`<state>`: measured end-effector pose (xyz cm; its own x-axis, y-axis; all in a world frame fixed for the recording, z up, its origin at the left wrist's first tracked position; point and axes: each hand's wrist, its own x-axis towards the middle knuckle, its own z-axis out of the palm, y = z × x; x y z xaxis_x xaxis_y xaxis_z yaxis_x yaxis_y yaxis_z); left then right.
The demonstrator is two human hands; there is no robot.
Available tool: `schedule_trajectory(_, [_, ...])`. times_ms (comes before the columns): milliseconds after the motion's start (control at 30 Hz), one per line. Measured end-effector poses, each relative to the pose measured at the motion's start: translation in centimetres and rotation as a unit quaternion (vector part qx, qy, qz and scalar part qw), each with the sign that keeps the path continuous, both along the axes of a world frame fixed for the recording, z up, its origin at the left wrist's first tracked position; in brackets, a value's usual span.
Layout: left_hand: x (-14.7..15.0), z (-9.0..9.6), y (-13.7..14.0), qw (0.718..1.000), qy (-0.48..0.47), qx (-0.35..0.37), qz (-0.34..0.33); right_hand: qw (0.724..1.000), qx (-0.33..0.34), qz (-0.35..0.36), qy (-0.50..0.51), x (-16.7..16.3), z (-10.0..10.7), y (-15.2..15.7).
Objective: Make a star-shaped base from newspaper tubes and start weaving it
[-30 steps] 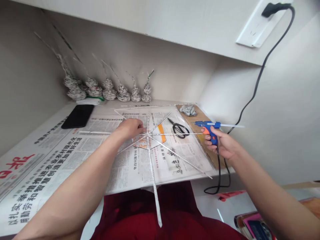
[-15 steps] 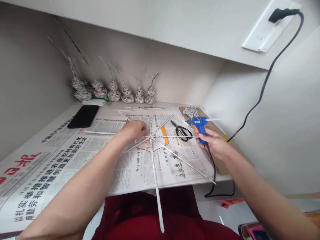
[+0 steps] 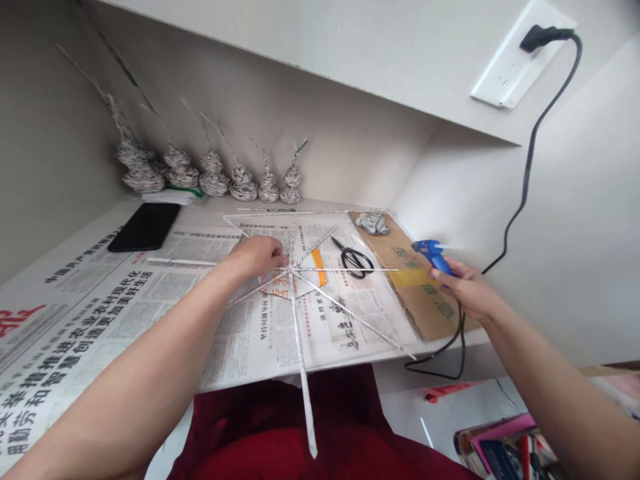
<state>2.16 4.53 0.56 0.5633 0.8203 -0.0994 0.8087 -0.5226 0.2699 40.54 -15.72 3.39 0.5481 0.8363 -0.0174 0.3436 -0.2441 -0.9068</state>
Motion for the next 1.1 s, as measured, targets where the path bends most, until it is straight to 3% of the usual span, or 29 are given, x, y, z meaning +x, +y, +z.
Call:
schedule_trajectory(267, [0.0, -0.4, 0.3, 1.000, -0.003, -0.004, -0.005, 0.973, -0.062, -0.028, -0.220, 2.5, -1.9, -1.6])
schedule_trajectory(600, [-0.1, -0.5, 0.5, 1.000, -0.009, -0.004, -0.008, 0.965, -0.048, -0.043, -0.256, 5.1, -5.5, 2.7])
schedule_trajectory(900, [-0.1, -1.0, 0.7, 1.000, -0.012, -0.008, 0.001, 0.930, -0.103, -0.033, -0.352, 6.6, -4.8, 1.1])
schedule_trajectory(1100, [-0.1, -0.9, 0.5, 1.000, -0.011, -0.010, 0.007, 0.905, -0.121, 0.000, -0.407, 6.1, -4.0, 1.7])
